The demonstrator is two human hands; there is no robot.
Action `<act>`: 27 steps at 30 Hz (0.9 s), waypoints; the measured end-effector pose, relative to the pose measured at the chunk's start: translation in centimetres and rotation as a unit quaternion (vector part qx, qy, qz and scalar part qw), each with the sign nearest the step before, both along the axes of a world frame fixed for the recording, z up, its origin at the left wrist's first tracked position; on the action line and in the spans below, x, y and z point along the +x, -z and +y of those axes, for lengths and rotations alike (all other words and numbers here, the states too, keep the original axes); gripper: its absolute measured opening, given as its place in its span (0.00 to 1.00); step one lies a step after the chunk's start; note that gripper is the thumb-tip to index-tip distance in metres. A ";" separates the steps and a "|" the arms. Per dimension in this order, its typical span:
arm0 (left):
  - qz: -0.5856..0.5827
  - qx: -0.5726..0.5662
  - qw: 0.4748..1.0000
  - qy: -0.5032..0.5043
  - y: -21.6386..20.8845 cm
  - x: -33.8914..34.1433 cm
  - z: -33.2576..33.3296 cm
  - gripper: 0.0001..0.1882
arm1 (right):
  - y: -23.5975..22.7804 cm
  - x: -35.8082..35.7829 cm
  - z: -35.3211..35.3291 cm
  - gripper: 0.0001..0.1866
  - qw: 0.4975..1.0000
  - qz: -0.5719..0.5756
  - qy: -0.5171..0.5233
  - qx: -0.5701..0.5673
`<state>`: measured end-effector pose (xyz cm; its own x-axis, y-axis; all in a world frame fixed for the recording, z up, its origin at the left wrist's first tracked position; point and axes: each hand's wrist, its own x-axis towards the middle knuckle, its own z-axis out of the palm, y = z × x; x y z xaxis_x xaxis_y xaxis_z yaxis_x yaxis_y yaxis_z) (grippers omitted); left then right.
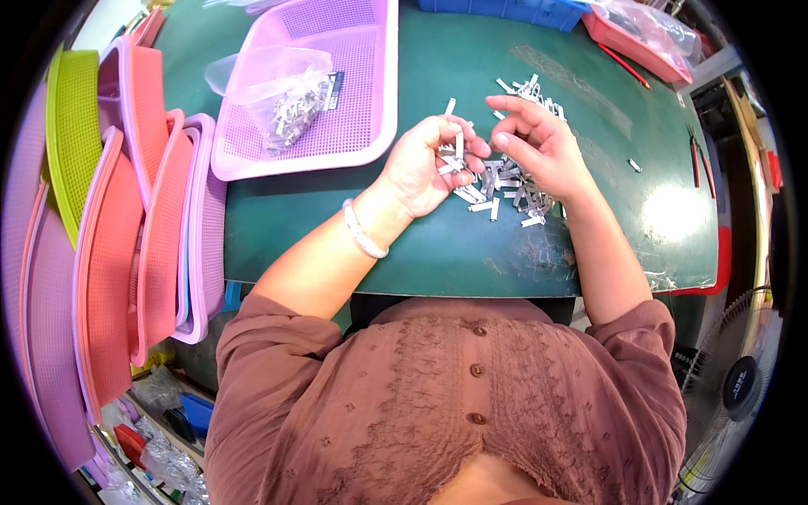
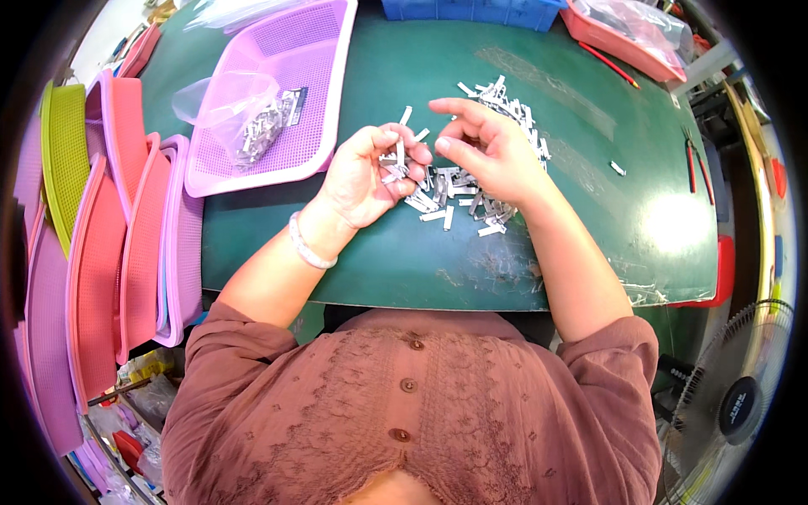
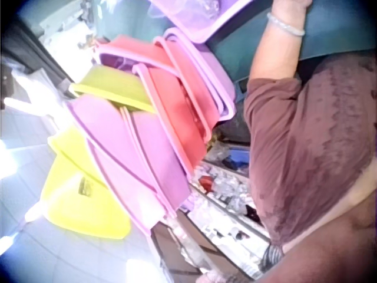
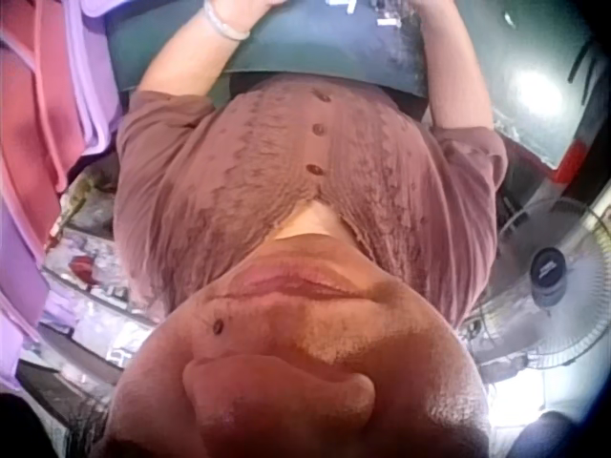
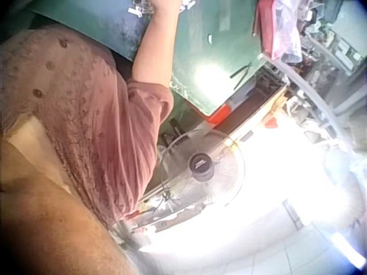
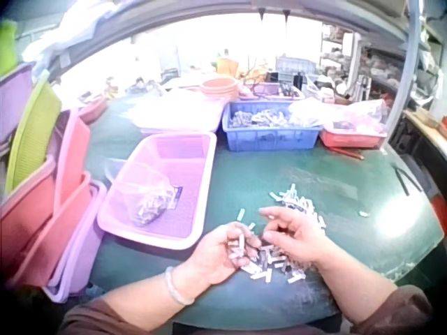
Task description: The person repeatedly picks up small metal fasteners from a pile on a green table, joins two pieces together by hand, and places the assembled units into a clear plastic bag. The person also transfers some fasteners from a purple basket to the table and continues assembling them.
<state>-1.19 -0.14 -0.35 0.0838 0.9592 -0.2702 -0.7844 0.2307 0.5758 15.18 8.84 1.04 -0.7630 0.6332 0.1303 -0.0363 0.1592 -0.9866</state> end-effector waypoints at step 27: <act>0.134 0.015 0.981 0.137 -0.9 0.8 -0.6 0.05 | -8.5 -18.0 -2.3 0.20 0.783 -0.072 -0.093 0.611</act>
